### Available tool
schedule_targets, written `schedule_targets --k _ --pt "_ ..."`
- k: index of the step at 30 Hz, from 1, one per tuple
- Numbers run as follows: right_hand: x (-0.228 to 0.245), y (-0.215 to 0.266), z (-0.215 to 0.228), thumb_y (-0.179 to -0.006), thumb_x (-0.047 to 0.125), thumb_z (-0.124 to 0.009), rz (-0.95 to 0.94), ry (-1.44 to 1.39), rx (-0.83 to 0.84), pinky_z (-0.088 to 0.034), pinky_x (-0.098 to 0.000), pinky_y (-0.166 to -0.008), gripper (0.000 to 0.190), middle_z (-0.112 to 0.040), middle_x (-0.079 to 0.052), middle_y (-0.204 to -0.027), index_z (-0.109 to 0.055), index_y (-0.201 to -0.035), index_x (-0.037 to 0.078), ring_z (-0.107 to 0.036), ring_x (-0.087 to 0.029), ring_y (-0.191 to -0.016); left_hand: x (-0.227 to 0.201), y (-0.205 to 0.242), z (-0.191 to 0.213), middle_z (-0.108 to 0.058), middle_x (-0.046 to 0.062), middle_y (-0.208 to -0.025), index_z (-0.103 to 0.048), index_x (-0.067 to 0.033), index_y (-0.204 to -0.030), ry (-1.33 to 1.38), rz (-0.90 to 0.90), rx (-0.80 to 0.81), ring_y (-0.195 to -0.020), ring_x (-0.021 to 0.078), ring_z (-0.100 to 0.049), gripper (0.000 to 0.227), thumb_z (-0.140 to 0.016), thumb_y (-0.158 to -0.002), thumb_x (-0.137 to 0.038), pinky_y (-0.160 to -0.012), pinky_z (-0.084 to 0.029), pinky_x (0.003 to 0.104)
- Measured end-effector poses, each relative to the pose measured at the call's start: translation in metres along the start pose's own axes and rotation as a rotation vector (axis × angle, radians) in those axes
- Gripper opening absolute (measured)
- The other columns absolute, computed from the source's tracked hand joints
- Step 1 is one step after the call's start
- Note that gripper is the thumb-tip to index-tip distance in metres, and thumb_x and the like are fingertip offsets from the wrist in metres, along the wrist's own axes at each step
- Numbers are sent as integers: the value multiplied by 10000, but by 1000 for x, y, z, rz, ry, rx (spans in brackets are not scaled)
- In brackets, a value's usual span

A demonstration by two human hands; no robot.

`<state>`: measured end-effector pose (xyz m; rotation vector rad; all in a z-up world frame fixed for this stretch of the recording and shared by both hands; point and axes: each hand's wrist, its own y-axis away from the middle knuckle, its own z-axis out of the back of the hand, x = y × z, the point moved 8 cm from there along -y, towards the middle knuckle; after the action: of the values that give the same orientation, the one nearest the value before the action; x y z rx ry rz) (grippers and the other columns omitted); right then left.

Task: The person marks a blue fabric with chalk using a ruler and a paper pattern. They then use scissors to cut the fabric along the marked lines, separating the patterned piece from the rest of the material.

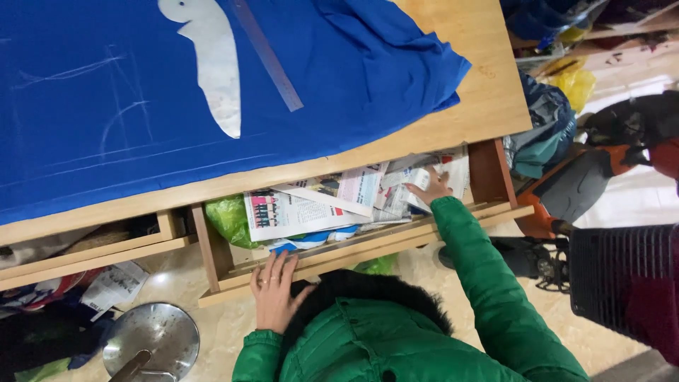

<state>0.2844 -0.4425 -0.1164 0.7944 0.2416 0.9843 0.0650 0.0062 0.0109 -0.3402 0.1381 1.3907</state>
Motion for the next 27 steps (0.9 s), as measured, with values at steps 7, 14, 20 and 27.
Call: schedule_targets --k 7,14,20,27 --pt "52 120 40 -841 765 -375 278 -56 -206 -244 -758 -1144 922 23 -146 -1725 -177 -1625 322 -148 -547 -1499 24 8 -19 -286 122 -1678 -388 -269 -1582 -144 75 -187 -1512 347 -319 819 -736 -870 -472 -1192 -258 522" --pt "121 198 41 -986 436 -571 791 -166 -431 -387 -531 -1138 568 -423 -233 -1530 -508 -1497 195 -403 -414 -1422 44 -44 -37 -201 192 -1687 -329 -374 -1593 -288 73 -262 -1466 503 -322 972 -753 -744 -585 -1139 -293 729" --pt "182 219 4 -981 313 -663 1017 -149 -401 -374 -537 -1157 531 -462 -218 -1482 -540 -1485 198 -444 -428 -1385 64 -112 -31 -280 141 -1687 -312 -448 -1600 -332 157 -326 -1566 440 -143 968 -748 -742 -552 -1150 -79 767" --pt "252 261 -47 -1003 311 -637 1115 -84 -310 -338 -562 -1168 533 -431 -207 -1508 -507 -1509 200 -410 -422 -1416 81 -149 27 -161 125 -1722 -300 -367 -1611 -342 261 -382 -1563 418 -69 1007 -802 -751 -515 -1163 -164 776"
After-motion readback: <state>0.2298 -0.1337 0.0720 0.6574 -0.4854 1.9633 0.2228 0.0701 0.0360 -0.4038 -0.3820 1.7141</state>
